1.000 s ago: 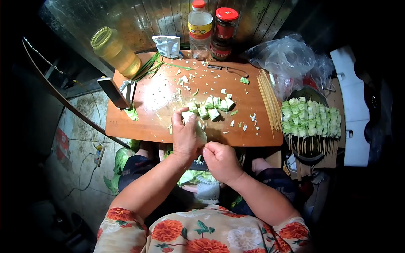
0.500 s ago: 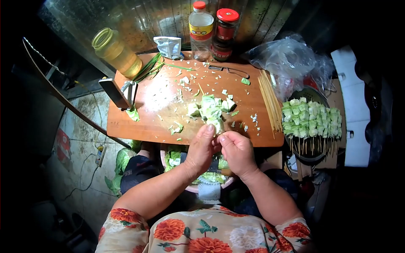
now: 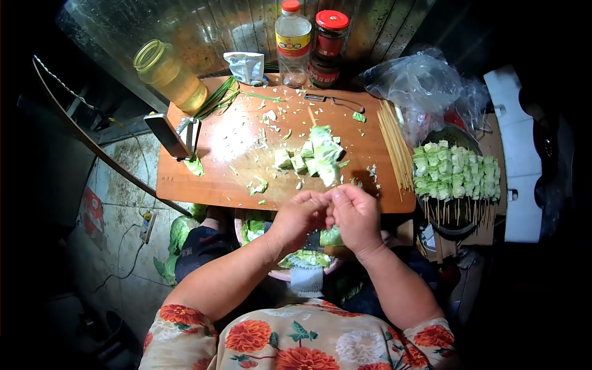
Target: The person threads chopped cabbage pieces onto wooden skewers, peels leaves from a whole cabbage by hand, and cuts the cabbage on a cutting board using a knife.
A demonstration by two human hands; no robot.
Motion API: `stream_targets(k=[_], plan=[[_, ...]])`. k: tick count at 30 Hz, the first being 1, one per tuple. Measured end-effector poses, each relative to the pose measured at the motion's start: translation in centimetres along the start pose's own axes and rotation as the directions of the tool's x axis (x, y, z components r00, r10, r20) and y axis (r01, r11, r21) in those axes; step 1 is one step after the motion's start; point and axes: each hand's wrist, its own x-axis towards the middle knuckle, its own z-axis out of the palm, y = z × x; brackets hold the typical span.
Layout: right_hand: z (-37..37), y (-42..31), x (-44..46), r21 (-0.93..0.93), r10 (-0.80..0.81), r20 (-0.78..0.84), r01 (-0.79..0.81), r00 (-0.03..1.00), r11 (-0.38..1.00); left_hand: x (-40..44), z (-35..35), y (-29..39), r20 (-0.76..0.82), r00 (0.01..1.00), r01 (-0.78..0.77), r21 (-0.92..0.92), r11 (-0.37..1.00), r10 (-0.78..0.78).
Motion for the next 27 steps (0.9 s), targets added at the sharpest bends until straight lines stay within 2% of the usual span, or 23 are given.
stream_targets(k=[1,2,3,4,5,6,7,8,9,13,15,16,18,19,21,25,27], plan=[[-0.4,-0.7,0.2,-0.06,-0.015,-0.028,0.014,0.999,0.998,0.0,-0.3,0.0,-0.002,0.996,0.091,0.19,0.978,-0.092],[-0.6,-1.3,0.3,-0.119,-0.032,-0.057,0.025,0.998,0.993,0.4,-1.3,-0.2,-0.002,0.996,0.093,0.193,0.977,-0.094],[-0.7,-1.6,0.3,-0.077,0.013,-0.041,-0.016,0.999,0.997,0.6,-1.6,0.5,0.07,0.997,-0.06,0.668,0.742,0.017],[-0.8,-1.3,0.3,-0.077,0.013,-0.045,-0.016,0.999,0.997,0.7,-1.6,0.9,0.19,0.979,-0.204,0.937,0.284,0.077],[-0.7,-0.7,0.2,-0.119,-0.019,-0.017,0.017,1.0,0.993,1.1,-1.5,1.8,-0.102,0.99,0.05,0.899,0.434,0.098],[-0.6,-0.4,0.0,-0.158,-0.049,0.012,0.051,0.999,0.986,1.6,-2.0,3.2,-0.159,0.948,0.007,0.877,0.48,0.277],[-0.4,-0.7,-0.1,-0.15,-0.051,0.03,0.055,0.998,0.987,3.2,-3.6,4.0,-0.206,0.873,-0.009,0.899,0.437,0.442],[-0.3,-0.9,-0.2,-0.15,-0.054,0.027,0.057,0.998,0.987,3.9,-4.5,5.6,-0.188,0.812,-0.07,0.909,0.411,0.553],[-0.3,-1.1,-0.2,-0.144,-0.043,0.025,0.046,0.999,0.989,4.5,-5.3,6.4,-0.142,0.695,0.015,0.983,0.183,0.705],[-0.5,-0.6,0.0,-0.146,-0.07,0.022,0.073,0.997,0.987,7.0,-8.4,7.0,-0.184,0.747,0.008,0.963,0.268,0.639],[-0.6,-0.7,-0.1,-0.155,-0.083,0.038,0.088,0.996,0.984,8.1,-9.0,6.7,-0.21,0.809,-0.018,0.925,0.38,0.549],[-0.7,-0.9,-0.1,-0.156,-0.083,0.035,0.087,0.996,0.984,8.5,-9.5,6.7,-0.208,0.81,-0.019,0.925,0.38,0.548],[-0.7,-1.3,-0.2,-0.162,-0.077,0.045,0.083,0.996,0.983,8.8,-9.8,7.1,-0.193,0.876,0.044,0.945,0.326,0.443],[-0.8,-1.4,-0.3,-0.161,-0.077,0.044,0.083,0.996,0.984,8.6,-9.4,7.4,-0.193,0.876,0.044,0.945,0.324,0.442],[-0.9,-1.5,-0.3,-0.188,-0.084,0.065,0.095,0.994,0.978,7.9,-8.6,8.1,-0.302,0.908,0.195,0.918,0.346,0.29],[-0.8,-1.4,-0.4,-0.193,-0.084,0.07,0.096,0.994,0.977,6.9,-8.4,8.4,-0.281,0.923,0.201,0.935,0.292,0.264],[-0.5,-0.8,-0.6,-0.218,-0.101,0.102,0.121,0.99,0.968,6.3,-8.0,8.4,-0.391,0.875,0.243,0.864,0.441,0.284]])
